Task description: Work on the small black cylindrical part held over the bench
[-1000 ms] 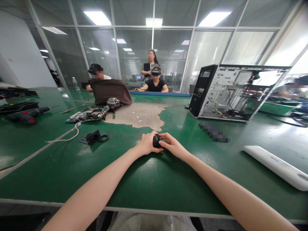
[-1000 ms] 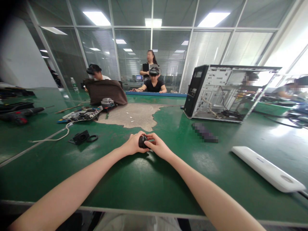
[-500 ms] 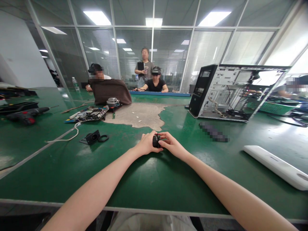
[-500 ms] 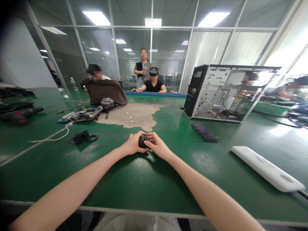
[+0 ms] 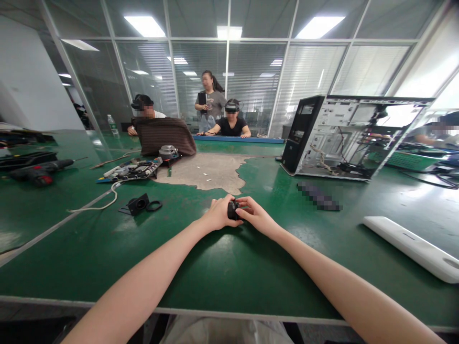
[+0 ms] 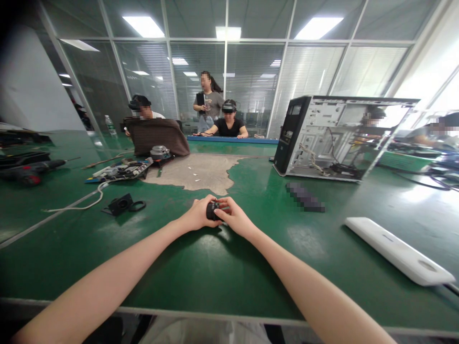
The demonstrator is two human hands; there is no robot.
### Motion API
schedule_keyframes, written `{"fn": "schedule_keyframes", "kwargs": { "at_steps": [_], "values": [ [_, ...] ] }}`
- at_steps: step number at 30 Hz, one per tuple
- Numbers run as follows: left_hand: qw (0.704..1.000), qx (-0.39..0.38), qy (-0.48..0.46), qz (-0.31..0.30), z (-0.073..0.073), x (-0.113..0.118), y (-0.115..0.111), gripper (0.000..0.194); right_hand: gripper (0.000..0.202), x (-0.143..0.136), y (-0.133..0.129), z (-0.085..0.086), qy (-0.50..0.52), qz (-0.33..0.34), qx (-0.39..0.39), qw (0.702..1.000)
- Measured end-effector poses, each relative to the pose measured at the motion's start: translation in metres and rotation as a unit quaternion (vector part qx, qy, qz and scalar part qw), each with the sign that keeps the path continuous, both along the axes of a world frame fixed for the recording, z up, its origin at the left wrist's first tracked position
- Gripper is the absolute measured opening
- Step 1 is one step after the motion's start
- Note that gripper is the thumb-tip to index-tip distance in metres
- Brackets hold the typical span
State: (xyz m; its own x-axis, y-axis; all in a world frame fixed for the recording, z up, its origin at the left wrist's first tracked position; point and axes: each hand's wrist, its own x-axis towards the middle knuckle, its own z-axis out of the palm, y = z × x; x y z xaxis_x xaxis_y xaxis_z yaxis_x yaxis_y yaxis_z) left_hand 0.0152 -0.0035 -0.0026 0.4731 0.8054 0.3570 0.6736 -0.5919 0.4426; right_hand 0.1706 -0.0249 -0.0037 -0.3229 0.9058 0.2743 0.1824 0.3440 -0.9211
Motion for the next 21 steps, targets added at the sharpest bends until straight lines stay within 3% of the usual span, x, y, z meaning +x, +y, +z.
{"fn": "schedule_keyframes", "kwargs": {
  "at_steps": [5, 14, 21],
  "values": [
    [1.000, 0.007, 0.003, -0.001, -0.0002, -0.0009, -0.0006, 0.057, 0.025, 0.0012, -0.0040, 0.0054, 0.013, 0.044, -0.011, 0.999],
    [1.000, 0.015, 0.001, -0.007, -0.0021, -0.0013, 0.0018, 0.058, 0.024, -0.0001, -0.0020, 0.0028, 0.017, 0.018, -0.003, 1.000],
    [1.000, 0.008, 0.007, -0.001, -0.0001, -0.0010, -0.0002, 0.056, 0.024, 0.0029, -0.0034, 0.0041, 0.026, 0.059, -0.006, 0.998]
  ]
}}
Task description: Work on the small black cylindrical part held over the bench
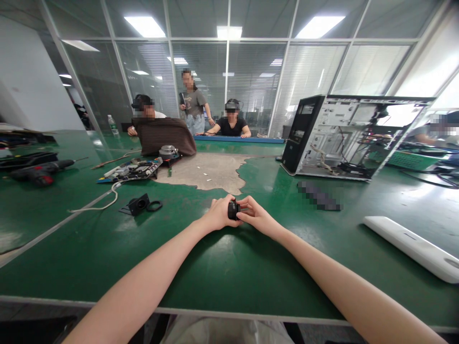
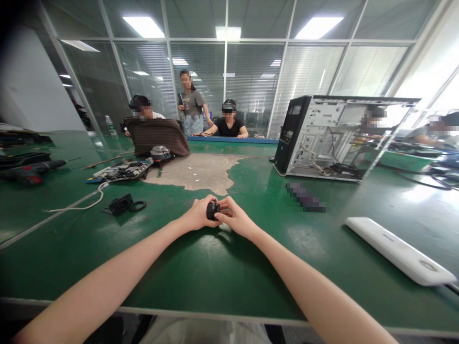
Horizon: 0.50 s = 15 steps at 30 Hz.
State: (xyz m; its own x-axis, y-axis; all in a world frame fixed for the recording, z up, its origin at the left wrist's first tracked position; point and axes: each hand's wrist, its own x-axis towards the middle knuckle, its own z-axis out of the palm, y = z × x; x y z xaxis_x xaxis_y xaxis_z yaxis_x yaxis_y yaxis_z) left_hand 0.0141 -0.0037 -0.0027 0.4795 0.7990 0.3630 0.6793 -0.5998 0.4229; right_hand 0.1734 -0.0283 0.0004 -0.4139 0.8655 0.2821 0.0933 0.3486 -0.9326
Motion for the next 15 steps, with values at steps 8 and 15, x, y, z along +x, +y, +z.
{"fn": "schedule_keyframes", "kwargs": {
  "at_steps": [8, 15],
  "values": [
    [1.000, 0.003, -0.009, -0.005, -0.0040, -0.0006, 0.0037, 0.059, 0.023, -0.0030, 0.0020, -0.0029, 0.004, -0.040, -0.010, 0.999],
    [1.000, 0.003, -0.004, -0.003, -0.0013, -0.0009, 0.0015, 0.057, 0.025, -0.0011, -0.0001, 0.0007, 0.008, -0.007, -0.010, 1.000]
  ]
}}
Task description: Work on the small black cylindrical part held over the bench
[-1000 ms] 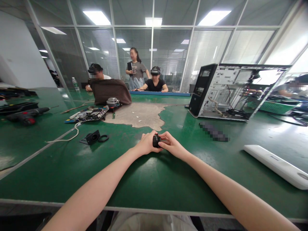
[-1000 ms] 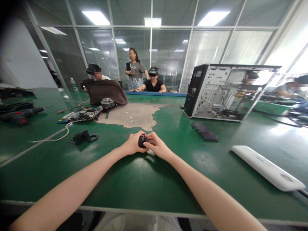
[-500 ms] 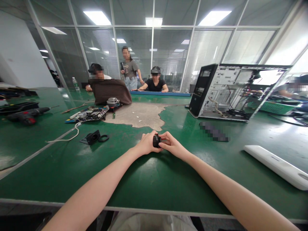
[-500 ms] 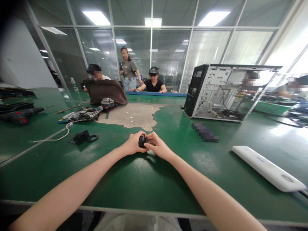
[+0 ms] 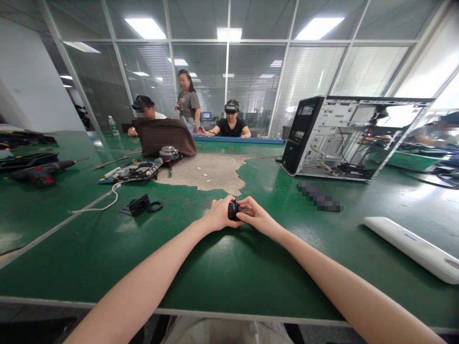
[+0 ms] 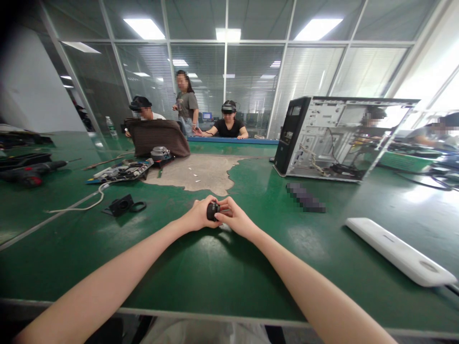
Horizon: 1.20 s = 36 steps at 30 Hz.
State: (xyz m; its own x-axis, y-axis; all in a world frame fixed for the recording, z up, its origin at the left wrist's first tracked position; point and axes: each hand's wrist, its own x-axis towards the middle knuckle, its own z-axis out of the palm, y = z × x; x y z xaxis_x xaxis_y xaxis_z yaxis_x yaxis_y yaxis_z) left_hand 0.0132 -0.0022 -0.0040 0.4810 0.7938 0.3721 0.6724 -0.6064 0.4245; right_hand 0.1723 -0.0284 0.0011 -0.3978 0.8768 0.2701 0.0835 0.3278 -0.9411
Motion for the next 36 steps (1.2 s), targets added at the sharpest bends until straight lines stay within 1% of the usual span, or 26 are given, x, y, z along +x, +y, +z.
{"fn": "schedule_keyframes", "kwargs": {
  "at_steps": [4, 7, 10, 12, 16, 19, 24, 26, 30, 33, 36],
  "values": [
    [1.000, -0.002, 0.000, 0.001, 0.0009, 0.0002, -0.0004, 0.058, 0.019, -0.0021, 0.0002, -0.0006, 0.011, -0.014, 0.000, 1.000],
    [1.000, -0.009, -0.002, 0.000, 0.0023, 0.0003, -0.0015, 0.058, 0.021, -0.0026, 0.0028, -0.0031, 0.009, -0.030, 0.004, 1.000],
    [1.000, -0.010, -0.006, -0.009, 0.0040, 0.0002, -0.0031, 0.058, 0.026, -0.0010, 0.0038, -0.0040, -0.012, -0.042, -0.005, 0.999],
    [1.000, -0.008, -0.007, -0.013, 0.0049, 0.0002, -0.0039, 0.057, 0.028, 0.0004, 0.0029, -0.0031, -0.018, -0.029, -0.009, 0.999],
    [1.000, -0.005, -0.005, -0.012, 0.0061, 0.0003, -0.0052, 0.055, 0.026, 0.0004, 0.0003, -0.0004, 0.002, -0.001, -0.008, 1.000],
    [1.000, -0.006, -0.006, -0.010, 0.0067, 0.0005, -0.0060, 0.056, 0.022, -0.0018, 0.0004, -0.0005, 0.013, -0.015, -0.009, 1.000],
    [1.000, -0.002, -0.008, -0.015, 0.0075, 0.0004, -0.0072, 0.057, 0.026, -0.0015, 0.0026, -0.0027, -0.016, -0.050, -0.018, 0.998],
    [1.000, 0.000, -0.010, -0.012, 0.0076, 0.0003, -0.0074, 0.056, 0.028, 0.0005, 0.0022, -0.0021, -0.020, -0.041, -0.016, 0.999],
    [1.000, -0.005, -0.010, -0.011, 0.0069, 0.0000, -0.0068, 0.056, 0.030, 0.0025, -0.0009, 0.0015, 0.006, 0.010, -0.015, 1.000],
    [1.000, -0.007, -0.010, -0.004, 0.0060, 0.0001, -0.0061, 0.058, 0.024, 0.0004, -0.0022, 0.0025, 0.016, -0.009, -0.022, 1.000],
    [1.000, -0.007, -0.012, -0.006, 0.0060, 0.0001, -0.0058, 0.059, 0.025, -0.0019, -0.0010, 0.0010, 0.009, -0.033, -0.031, 0.999]
  ]
}}
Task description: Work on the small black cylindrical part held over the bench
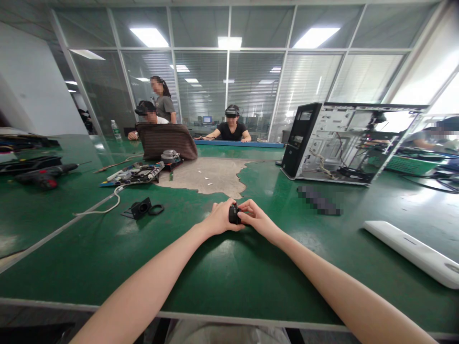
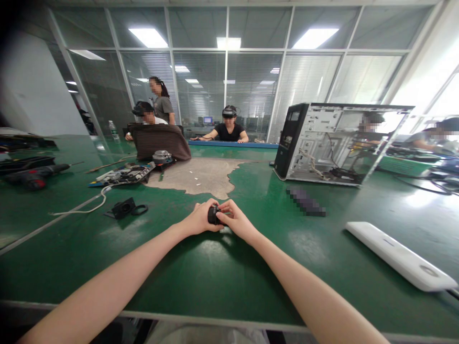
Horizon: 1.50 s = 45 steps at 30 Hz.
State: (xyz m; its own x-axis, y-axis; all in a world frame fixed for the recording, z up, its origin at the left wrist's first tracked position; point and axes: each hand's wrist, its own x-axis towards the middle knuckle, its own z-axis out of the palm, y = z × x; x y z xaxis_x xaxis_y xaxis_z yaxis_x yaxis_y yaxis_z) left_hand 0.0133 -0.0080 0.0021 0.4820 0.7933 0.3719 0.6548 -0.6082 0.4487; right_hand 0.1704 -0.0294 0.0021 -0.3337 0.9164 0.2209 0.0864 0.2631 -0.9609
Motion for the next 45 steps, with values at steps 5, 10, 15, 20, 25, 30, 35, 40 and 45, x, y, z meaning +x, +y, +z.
{"fn": "schedule_keyframes", "kwargs": {
  "at_steps": [5, 10, 15, 20, 25, 30, 35, 40, 45],
  "values": [
    [1.000, -0.008, 0.001, -0.002, 0.0021, 0.0001, -0.0010, 0.057, 0.031, 0.0013, -0.0009, 0.0019, -0.022, 0.006, -0.001, 1.000],
    [1.000, -0.009, 0.004, 0.003, 0.0016, 0.0011, -0.0006, 0.057, 0.025, 0.0011, -0.0026, 0.0027, 0.001, 0.019, 0.011, 1.000],
    [1.000, -0.005, 0.006, 0.004, -0.0008, 0.0006, 0.0012, 0.058, 0.028, 0.0008, 0.0020, -0.0034, -0.009, -0.016, -0.004, 1.000],
    [1.000, -0.002, 0.010, 0.005, -0.0012, 0.0007, 0.0010, 0.055, 0.033, 0.0050, 0.0012, -0.0035, -0.008, 0.029, 0.007, 1.000],
    [1.000, -0.009, 0.012, 0.011, -0.0007, 0.0020, 0.0008, 0.055, 0.024, 0.0013, -0.0006, -0.0024, 0.007, 0.008, -0.001, 1.000],
    [1.000, -0.002, 0.006, 0.002, -0.0019, 0.0013, 0.0023, 0.057, 0.029, -0.0007, 0.0013, -0.0016, -0.015, -0.009, -0.012, 1.000],
    [1.000, -0.005, 0.006, 0.002, -0.0017, 0.0010, 0.0026, 0.055, 0.028, 0.0030, 0.0009, -0.0026, -0.016, 0.016, 0.014, 1.000],
    [1.000, -0.003, 0.008, 0.002, -0.0025, 0.0018, 0.0035, 0.056, 0.021, 0.0022, 0.0009, -0.0030, 0.003, 0.015, 0.020, 1.000],
    [1.000, -0.020, 0.007, 0.006, -0.0012, 0.0024, 0.0026, 0.056, 0.029, 0.0032, 0.0043, -0.0040, -0.019, -0.006, 0.005, 1.000]
  ]
}}
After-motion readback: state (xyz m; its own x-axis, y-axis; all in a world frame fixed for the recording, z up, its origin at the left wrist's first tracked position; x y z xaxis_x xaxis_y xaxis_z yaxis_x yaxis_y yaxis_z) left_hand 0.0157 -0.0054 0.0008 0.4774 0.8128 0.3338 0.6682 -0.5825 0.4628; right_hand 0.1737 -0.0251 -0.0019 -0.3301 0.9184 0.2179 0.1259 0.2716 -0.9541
